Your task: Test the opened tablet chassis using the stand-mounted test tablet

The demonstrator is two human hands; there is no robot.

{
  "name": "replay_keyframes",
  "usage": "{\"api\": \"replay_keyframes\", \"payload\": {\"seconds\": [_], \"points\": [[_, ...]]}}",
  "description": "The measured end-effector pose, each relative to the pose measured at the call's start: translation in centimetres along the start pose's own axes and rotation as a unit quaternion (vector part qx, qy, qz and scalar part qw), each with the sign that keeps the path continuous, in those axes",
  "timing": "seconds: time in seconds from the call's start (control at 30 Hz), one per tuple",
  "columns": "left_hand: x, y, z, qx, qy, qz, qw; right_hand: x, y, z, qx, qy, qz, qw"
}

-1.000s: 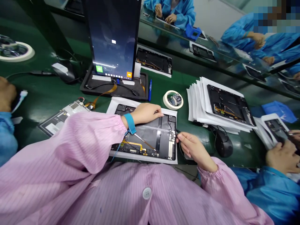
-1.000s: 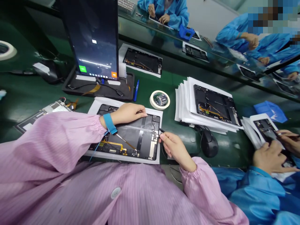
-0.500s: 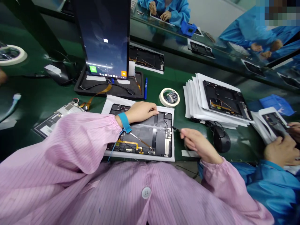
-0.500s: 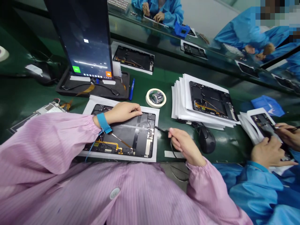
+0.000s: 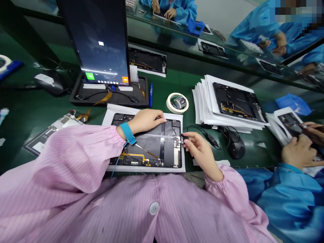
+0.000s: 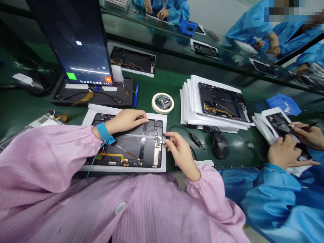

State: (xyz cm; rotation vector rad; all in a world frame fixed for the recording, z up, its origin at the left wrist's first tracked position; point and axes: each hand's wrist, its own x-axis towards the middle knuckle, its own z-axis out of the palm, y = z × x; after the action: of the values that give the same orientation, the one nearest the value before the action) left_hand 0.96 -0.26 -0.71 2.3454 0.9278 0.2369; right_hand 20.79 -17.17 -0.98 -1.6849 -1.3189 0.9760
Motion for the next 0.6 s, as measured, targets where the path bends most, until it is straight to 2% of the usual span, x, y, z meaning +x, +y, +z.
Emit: {"api": "replay_keyframes", "payload": {"seconds": [0.17,0.2,0.27,0.4,0.47,0.6], "points": [[0.0,0.0,0.0,-0.001,0.004,0.004,1.000,0.4,0.4,0.4,0.019,-0.015,0.006,1.000],[0.0,0.0,0.0,-0.002,0.003,0.003,1.000,0.3,0.2,0.4,-0.002,-0.015,-0.002,1.000],[0.0,0.0,0.0,-0.004,0.001,0.002,1.000,-0.2,-0.3,0.4,-0.107,-0.001,-0.025,0.994],[0.0,0.1,0.0,0.000,0.004,0.002,1.000,-1.2,-1.2,1.3,-0.356,0.035,-0.083,0.930],[0.0,0.1,0.0,0.004,0.007,0.001,1.000,-1.4,-1.3,2.0,-0.400,0.039,-0.106,0.909],[0.0,0.2,0.0,0.004,0.009,0.002,1.000,-1.2,-0.7,3.3,-0.427,0.055,-0.134,0.893]]}}
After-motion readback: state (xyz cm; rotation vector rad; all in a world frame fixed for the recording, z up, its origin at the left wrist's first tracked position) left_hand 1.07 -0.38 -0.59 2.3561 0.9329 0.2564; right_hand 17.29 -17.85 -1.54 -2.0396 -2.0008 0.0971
